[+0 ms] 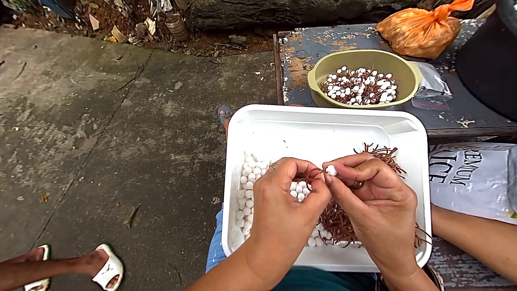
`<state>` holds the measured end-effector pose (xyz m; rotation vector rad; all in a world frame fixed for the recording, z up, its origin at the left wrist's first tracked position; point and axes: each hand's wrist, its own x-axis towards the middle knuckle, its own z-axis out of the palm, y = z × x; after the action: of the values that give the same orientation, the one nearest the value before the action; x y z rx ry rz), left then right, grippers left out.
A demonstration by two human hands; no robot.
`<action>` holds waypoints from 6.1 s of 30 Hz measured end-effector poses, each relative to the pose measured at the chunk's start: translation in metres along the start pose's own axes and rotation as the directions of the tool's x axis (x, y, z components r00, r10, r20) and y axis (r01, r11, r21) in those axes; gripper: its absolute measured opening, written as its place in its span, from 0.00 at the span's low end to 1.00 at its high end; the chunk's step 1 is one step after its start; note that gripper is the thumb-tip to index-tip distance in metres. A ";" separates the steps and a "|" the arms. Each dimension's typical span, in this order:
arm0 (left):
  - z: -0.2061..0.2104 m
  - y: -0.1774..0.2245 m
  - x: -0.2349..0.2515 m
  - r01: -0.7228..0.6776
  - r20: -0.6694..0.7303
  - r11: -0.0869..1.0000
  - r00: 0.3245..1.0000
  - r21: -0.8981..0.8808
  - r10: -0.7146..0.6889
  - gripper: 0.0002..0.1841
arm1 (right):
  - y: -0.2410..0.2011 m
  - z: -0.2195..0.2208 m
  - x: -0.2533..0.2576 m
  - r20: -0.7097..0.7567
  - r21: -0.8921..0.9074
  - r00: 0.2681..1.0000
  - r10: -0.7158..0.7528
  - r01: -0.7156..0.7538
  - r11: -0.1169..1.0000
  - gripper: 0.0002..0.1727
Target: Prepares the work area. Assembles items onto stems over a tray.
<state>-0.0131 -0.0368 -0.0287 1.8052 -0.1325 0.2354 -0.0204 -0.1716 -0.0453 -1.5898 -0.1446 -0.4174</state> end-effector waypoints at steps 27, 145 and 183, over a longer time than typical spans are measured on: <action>-0.040 0.000 0.024 0.284 0.161 0.952 0.951 -0.116 -0.264 0.02 | -0.004 -0.039 0.025 0.256 -0.444 0.967 0.020 0.099 0.891 0.13; -0.029 0.001 0.022 0.165 0.388 0.984 0.905 0.059 -0.175 0.20 | 0.000 -0.039 0.046 0.318 0.117 0.797 0.514 -0.571 0.813 0.02; -0.044 -0.018 0.006 0.128 0.218 0.981 0.963 0.149 -0.159 0.18 | -0.003 -0.075 0.062 0.430 -0.752 0.897 0.104 0.292 0.591 0.03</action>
<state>-0.0076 0.0101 -0.0339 1.9622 -0.1504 -0.0710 0.0223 -0.2551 -0.0203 -2.6040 -0.4385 -0.1919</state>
